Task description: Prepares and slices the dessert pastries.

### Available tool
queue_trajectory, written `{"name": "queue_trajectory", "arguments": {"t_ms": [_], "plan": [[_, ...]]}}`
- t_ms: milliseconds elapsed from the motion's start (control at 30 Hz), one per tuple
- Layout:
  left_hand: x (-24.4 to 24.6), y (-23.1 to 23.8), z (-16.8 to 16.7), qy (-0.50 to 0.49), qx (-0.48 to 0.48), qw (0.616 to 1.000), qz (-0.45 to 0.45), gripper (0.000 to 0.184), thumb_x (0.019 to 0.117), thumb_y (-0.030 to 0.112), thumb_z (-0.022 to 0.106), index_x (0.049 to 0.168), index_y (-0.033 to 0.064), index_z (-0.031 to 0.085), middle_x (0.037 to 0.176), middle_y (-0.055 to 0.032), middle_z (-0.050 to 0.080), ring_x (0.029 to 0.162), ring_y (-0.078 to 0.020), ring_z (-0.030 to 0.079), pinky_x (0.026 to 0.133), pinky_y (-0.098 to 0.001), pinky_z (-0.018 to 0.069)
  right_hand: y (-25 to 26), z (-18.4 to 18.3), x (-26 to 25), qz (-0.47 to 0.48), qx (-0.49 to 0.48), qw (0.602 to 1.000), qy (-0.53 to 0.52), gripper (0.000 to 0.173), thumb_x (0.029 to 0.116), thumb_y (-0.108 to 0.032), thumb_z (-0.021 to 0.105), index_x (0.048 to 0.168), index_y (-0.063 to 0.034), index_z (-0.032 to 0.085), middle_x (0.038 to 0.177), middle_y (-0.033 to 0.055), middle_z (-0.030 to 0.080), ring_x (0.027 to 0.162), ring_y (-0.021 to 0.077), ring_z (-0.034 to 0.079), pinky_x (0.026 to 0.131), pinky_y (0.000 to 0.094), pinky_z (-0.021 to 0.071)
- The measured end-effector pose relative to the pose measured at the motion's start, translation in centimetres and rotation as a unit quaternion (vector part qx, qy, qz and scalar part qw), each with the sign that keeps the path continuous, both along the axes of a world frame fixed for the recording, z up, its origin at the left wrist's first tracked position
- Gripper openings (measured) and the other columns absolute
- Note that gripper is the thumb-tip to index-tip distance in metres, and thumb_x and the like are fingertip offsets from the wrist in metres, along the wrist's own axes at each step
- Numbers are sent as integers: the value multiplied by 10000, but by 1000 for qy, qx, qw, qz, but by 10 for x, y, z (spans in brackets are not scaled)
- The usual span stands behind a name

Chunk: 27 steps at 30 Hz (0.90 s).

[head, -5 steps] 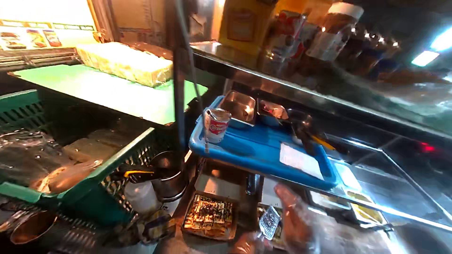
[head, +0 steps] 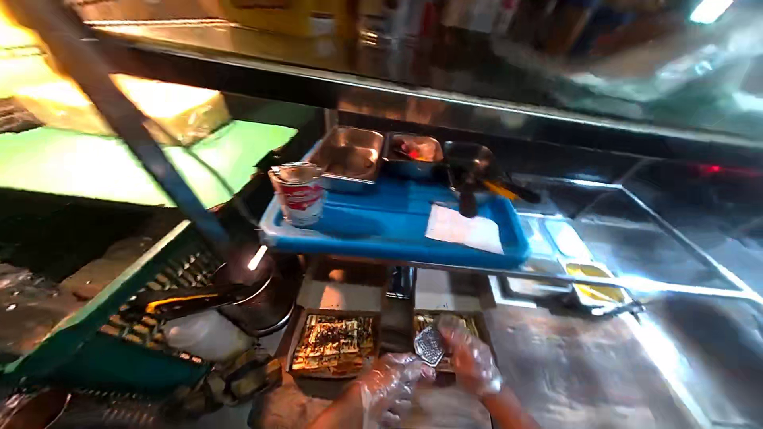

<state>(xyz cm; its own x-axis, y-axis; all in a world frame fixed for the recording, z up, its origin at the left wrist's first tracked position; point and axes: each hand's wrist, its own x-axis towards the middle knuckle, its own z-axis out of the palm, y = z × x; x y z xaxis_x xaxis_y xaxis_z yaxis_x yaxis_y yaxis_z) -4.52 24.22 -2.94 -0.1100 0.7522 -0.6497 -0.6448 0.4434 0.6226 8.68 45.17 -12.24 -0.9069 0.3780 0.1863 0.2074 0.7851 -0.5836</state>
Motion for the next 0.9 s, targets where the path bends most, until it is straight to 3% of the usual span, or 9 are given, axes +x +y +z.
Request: {"name": "queue_trajectory", "arguments": {"t_ms": [167,267,367,467,500,567,633,733,900], "plan": [[-5,15,16,-3,-56,998,-17,125,1073,230,477,1018,191,582,566,92,336,405,-21,290,363,-177,262,-27,19,4,64,-78,989,112,355,983,1,526,1288,-31,707,1379,141,660,1343,261,589,1159,437,461],[-7,24,28,-24,-64,997,-28,200,1068,241,489,1125,167,665,560,96,313,383,-11,261,344,-164,242,-9,9,8,-9,-67,997,28,487,974,-8,484,1399,-178,650,1467,22,604,1367,171,558,1132,405,473],[-5,33,40,-42,-72,996,-22,143,1071,214,463,1016,192,593,566,102,355,390,6,290,344,-146,267,-26,22,9,24,-75,984,157,360,940,45,546,1257,1,710,1354,183,666,1321,306,607,1131,458,491],[0,41,47,137,-105,981,-85,188,1061,218,488,1099,172,666,592,57,379,402,-39,324,355,-179,298,3,9,17,-73,-84,994,-3,454,992,-32,494,1421,-109,621,1487,94,581,1383,226,547,1150,421,456],[2,45,53,299,-134,931,-162,220,1069,227,493,1148,165,689,660,-5,484,472,-92,424,422,-228,376,18,9,19,-116,-97,988,-37,498,986,-23,469,1453,-143,595,1518,70,552,1389,218,539,1139,433,460],[14,65,77,525,-244,729,-365,331,1063,222,489,1342,177,660,1142,-109,722,1018,-269,694,888,-468,561,13,17,17,-136,-104,982,74,447,954,21,489,1342,-89,685,1408,106,644,1302,239,623,1085,425,526],[40,76,85,604,-307,583,-448,413,996,184,519,1398,148,607,1265,-164,683,1178,-382,651,956,-592,530,-20,25,19,-11,-141,975,170,422,945,55,508,1317,-34,687,1387,132,656,1331,248,602,1136,419,493],[57,86,83,662,-323,502,-454,415,1003,170,500,1408,116,568,1201,-189,689,1086,-399,686,851,-577,571,-19,1,19,31,-134,980,140,493,915,70,548,1385,-50,637,1442,112,618,1375,240,558,1163,433,458],[64,88,90,672,-331,493,-443,429,1015,170,484,1434,109,554,1171,-214,689,1036,-408,698,819,-570,577,-23,14,24,45,-150,975,156,469,921,76,522,1369,0,638,1439,172,608,1375,290,559,1159,451,466]]}}
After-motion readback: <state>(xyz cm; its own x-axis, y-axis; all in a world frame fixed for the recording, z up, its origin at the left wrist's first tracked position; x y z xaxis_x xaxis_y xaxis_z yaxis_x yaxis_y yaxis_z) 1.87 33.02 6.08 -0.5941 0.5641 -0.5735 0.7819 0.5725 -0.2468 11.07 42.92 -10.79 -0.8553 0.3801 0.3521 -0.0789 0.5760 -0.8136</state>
